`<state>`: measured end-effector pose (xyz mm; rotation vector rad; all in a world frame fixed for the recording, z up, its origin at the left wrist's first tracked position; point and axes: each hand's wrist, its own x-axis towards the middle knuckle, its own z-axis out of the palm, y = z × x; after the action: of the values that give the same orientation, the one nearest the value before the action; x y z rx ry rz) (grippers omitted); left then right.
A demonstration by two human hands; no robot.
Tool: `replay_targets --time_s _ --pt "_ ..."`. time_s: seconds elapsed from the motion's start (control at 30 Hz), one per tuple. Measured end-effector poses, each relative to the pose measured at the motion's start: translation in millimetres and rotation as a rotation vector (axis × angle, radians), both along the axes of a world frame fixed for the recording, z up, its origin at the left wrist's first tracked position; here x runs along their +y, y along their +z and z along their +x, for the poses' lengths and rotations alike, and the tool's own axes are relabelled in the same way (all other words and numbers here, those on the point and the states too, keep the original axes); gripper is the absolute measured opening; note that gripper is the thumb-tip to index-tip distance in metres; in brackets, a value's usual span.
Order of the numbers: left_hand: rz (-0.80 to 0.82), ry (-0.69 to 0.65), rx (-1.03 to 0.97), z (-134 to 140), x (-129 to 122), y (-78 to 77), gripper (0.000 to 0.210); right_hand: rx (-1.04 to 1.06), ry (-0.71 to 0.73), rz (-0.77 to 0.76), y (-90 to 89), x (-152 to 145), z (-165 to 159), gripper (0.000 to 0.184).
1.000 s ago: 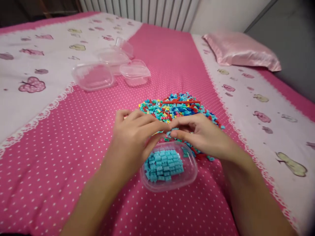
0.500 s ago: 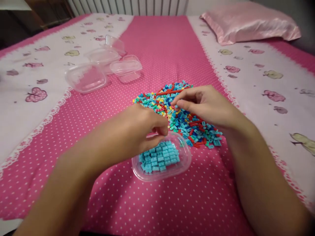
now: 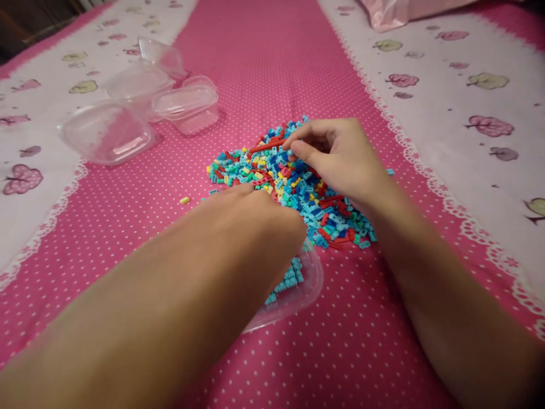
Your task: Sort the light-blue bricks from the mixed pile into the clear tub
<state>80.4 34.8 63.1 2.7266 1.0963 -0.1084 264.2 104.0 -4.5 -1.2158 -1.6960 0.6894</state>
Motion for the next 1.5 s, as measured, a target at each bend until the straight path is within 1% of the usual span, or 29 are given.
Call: replay_targets --time_s 0.07,0.1,0.13,0.2,0.33,0.5,0.57,0.63,0.7,0.8,0.9,0.97,1.03,1.1,1.13,1.2,1.23,1.3,1.4,1.5 --pt "-0.056 -0.021 0.217 8 0 6.5 0.025 -0.015 0.015 0.017 -1.8 1 -1 0.012" --pt "-0.06 -0.036 0.269 11 0 8.2 0.025 -0.02 0.026 0.027 -2.6 1 -2 0.012" --pt "-0.044 -0.049 0.271 13 0 8.2 0.026 -0.023 0.037 0.034 -3.3 1 -2 0.011" --pt "-0.016 -0.092 0.24 15 -1 4.3 0.025 -0.024 0.058 0.038 -3.9 0 -4 0.01" --pt "0.036 -0.143 0.223 12 -3 -9.2 0.026 -0.027 0.071 0.025 -3.0 -3 -9 0.01" --pt "0.198 -0.194 0.097 8 -12 -19.2 0.027 -0.059 0.068 0.02 -2.3 -5 -11 0.009" --pt "0.232 -0.201 0.07 6 -13 -21.9 0.027 -0.071 0.069 0.02 -3.1 -5 -11 0.009" --pt "0.221 -0.197 0.058 4 -11 -24.0 0.026 -0.072 0.066 0.015 -3.6 -4 -10 0.009" --pt "0.176 -0.215 0.034 0 -6 -24.7 0.024 -0.055 0.068 0.001 -3.2 -4 -10 0.008" --pt "0.078 -0.232 -0.018 -9 1 -19.3 0.024 -0.027 0.077 -0.021 -0.6 -5 -9 0.008" --pt "0.036 -0.156 -0.109 -20 3 -5.9 0.022 -0.018 0.087 -0.022 2.9 -7 -9 0.009" --pt "0.117 -0.047 -0.143 -27 2 3.5 0.019 0.006 0.116 -0.023 5.3 -9 -10 0.008" --pt "0.236 0.078 -0.142 -33 0 9.1 0.014 0.042 0.171 -0.037 7.8 -13 -13 0.005" --pt "0.351 0.195 -0.154 -38 -2 9.3 0.006 0.064 0.24 -0.07 10.3 -17 -16 0.007" --pt "0.398 0.25 -0.169 -39 -3 7.5 0.007 0.069 0.281 -0.089 11.3 -20 -18 0.01" --pt "0.457 0.321 -0.203 -41 -7 1.9 0.018 0.086 0.365 -0.118 12.5 -24 -22 0.017" --pt "0.467 0.334 -0.216 -41 -9 -1.3 0.022 0.099 0.4 -0.125 12.7 -25 -24 0.02" --pt "0.486 0.335 -0.242 -41 -11 -6.6 0.023 0.125 0.43 -0.129 12.6 -27 -26 0.027" --pt "0.509 0.32 -0.266 -40 -13 -9.7 0.018 0.129 0.388 -0.14 12.1 -27 -28 0.036" --pt "0.485 0.285 -0.245 -40 -13 -9.1 0.015 0.124 0.364 -0.169 12.1 -28 -28 0.041"
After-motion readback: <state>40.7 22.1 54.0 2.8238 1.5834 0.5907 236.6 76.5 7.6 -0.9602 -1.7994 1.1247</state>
